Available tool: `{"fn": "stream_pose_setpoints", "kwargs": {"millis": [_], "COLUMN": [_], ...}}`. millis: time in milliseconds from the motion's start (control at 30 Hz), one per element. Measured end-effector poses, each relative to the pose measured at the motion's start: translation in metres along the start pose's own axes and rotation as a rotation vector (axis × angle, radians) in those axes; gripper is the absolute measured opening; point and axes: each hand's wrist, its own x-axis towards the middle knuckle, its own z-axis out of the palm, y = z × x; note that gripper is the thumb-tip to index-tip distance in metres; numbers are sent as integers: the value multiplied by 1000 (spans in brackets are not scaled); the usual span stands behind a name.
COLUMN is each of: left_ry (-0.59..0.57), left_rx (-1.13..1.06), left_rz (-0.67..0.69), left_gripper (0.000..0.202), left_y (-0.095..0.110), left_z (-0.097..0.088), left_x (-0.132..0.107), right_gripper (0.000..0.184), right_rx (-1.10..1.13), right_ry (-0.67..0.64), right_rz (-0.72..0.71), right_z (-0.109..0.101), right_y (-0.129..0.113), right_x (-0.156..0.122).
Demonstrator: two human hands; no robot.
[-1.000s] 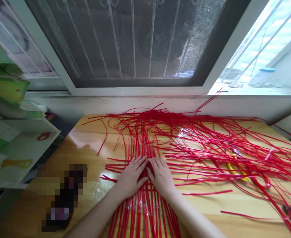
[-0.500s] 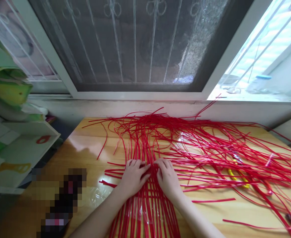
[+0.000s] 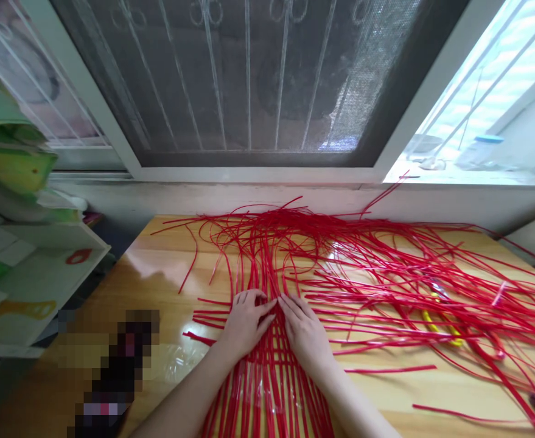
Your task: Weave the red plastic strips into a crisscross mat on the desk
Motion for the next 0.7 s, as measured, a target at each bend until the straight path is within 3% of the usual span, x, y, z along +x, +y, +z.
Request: {"fn": "stream_pose_setpoints", "kwargs": {"millis": [300, 500, 700], "left_ry": [0, 8, 20], "left_rx": [-37, -56, -125], "left_rz": [-11, -13, -28], "left_gripper": [33, 29, 27], "left_y": [1, 0, 1], "left_z": [-1, -3, -2], "left_x": [-1, -1, 0], "right_gripper": [39, 35, 45], "right_rx": [26, 85, 98], "right_ry": [35, 129, 21], "right_rz": [35, 26, -6], "right_z": [-6, -22, -14], "right_y": [-6, -17, -23], "right_x": [3, 10, 13]}}
